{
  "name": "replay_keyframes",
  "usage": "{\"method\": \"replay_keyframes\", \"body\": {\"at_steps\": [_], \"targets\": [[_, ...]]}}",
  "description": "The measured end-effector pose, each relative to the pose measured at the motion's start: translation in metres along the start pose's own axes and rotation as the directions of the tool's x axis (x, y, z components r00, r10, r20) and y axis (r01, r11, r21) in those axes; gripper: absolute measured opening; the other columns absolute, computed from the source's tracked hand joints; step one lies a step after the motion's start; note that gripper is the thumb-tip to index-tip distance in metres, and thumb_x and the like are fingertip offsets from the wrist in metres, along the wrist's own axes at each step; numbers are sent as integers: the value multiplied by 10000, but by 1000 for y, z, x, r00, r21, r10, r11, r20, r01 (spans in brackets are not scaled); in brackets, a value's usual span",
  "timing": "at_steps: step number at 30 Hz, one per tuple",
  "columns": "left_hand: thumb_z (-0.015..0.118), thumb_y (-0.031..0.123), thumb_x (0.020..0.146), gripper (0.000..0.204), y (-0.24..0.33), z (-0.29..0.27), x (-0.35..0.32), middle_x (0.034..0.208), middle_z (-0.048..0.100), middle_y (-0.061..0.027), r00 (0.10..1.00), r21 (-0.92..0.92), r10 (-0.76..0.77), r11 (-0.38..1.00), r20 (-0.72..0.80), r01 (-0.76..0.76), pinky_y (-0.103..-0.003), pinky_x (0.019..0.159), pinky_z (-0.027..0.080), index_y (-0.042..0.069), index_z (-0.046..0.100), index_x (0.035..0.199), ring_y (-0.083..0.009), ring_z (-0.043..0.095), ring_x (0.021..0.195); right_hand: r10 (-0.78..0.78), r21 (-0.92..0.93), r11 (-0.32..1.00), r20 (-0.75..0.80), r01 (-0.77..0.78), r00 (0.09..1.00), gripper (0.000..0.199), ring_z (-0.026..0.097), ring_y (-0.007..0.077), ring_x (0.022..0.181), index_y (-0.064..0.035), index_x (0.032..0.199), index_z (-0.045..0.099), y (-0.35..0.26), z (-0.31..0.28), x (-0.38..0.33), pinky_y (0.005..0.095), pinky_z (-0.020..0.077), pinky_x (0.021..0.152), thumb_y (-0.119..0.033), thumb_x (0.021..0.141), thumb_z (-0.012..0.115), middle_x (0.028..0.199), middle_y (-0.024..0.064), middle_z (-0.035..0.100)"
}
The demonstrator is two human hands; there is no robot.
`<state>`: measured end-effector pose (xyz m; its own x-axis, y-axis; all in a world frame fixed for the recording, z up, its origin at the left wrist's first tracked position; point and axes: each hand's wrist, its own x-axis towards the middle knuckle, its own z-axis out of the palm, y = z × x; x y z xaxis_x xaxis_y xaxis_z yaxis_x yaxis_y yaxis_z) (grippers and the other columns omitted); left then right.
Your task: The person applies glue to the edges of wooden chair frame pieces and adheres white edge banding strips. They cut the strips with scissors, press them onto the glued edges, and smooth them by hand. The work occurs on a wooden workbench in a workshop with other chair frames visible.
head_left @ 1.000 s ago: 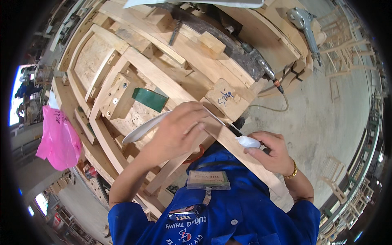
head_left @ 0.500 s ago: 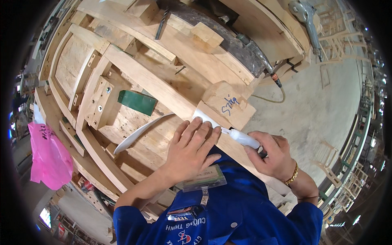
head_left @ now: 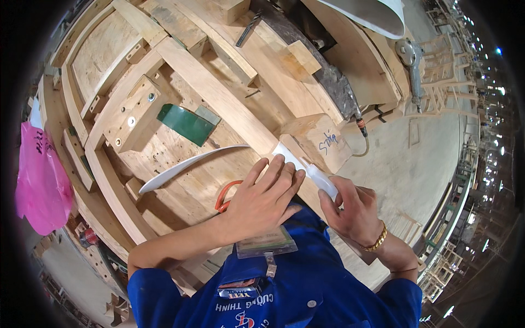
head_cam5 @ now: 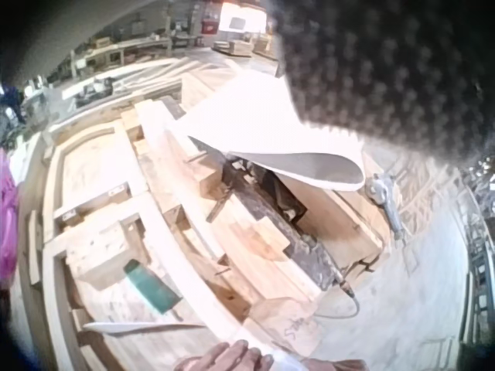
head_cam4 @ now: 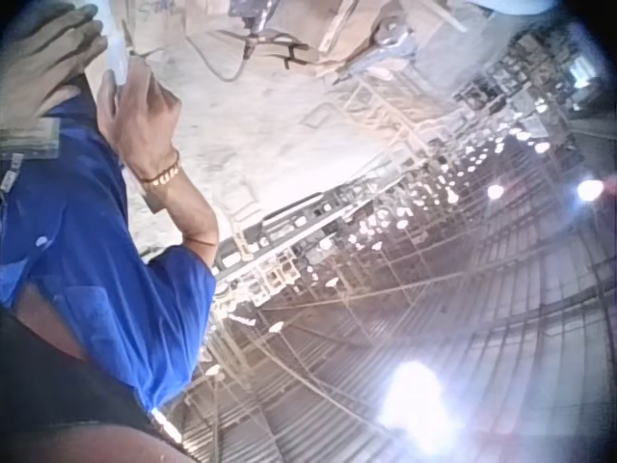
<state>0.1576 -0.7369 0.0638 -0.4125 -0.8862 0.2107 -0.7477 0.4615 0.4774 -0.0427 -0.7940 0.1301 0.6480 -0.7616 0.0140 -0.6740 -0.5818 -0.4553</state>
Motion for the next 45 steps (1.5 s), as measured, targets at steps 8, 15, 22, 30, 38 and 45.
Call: {"method": "replay_keyframes", "body": {"at_steps": [8,15,22,30,38,45], "targets": [[699,412,725,692,-1,1,-2,1203,501,-136,999,-7,13,1000,-46,-14,-466,1001,378,29,529,1275,-329,445,1214,0,-136,991,47,7,999,244,598,258,473,-23,979,540,-7,-1,4,338,482,445,-112,794,673,605,98,607],[716,405,699,690,-2,3,-3,1191,510,-135,997,-7,12,1000,-70,-13,-454,996,383,25,548,1251,-325,454,1209,-33,-204,978,46,41,998,239,589,252,467,-22,959,537,-9,1,6,334,479,437,-111,783,672,618,92,605],[712,413,702,688,-1,3,-2,1192,512,-136,997,-5,10,1000,-72,-10,-455,997,382,28,552,1249,-323,457,1209,-44,-211,976,22,48,999,214,594,242,472,-27,932,541,-11,2,7,332,479,439,-100,779,669,620,90,606],[698,415,722,658,-1,2,-2,1205,521,-135,999,-12,-7,1000,-47,6,-460,1007,371,37,564,1245,-320,455,1220,-9,-153,988,-4,8,1000,214,604,243,481,-24,934,554,-16,-2,10,328,483,446,-105,776,674,630,94,621],[622,439,806,622,-3,2,-3,1202,515,-147,998,3,14,1000,-53,-14,-458,1014,354,0,541,1240,-310,433,1227,-17,-232,973,-13,14,1000,183,631,242,525,-36,910,595,-26,9,27,322,490,478,-113,771,687,675,94,639],[609,426,820,586,-4,4,-5,1193,522,-155,998,-21,24,999,-62,-25,-466,1014,350,-29,561,1186,-316,435,1223,-2,-322,947,11,6,1000,167,635,256,535,-45,866,582,-30,16,33,328,488,474,-134,774,690,657,93,635]]}}
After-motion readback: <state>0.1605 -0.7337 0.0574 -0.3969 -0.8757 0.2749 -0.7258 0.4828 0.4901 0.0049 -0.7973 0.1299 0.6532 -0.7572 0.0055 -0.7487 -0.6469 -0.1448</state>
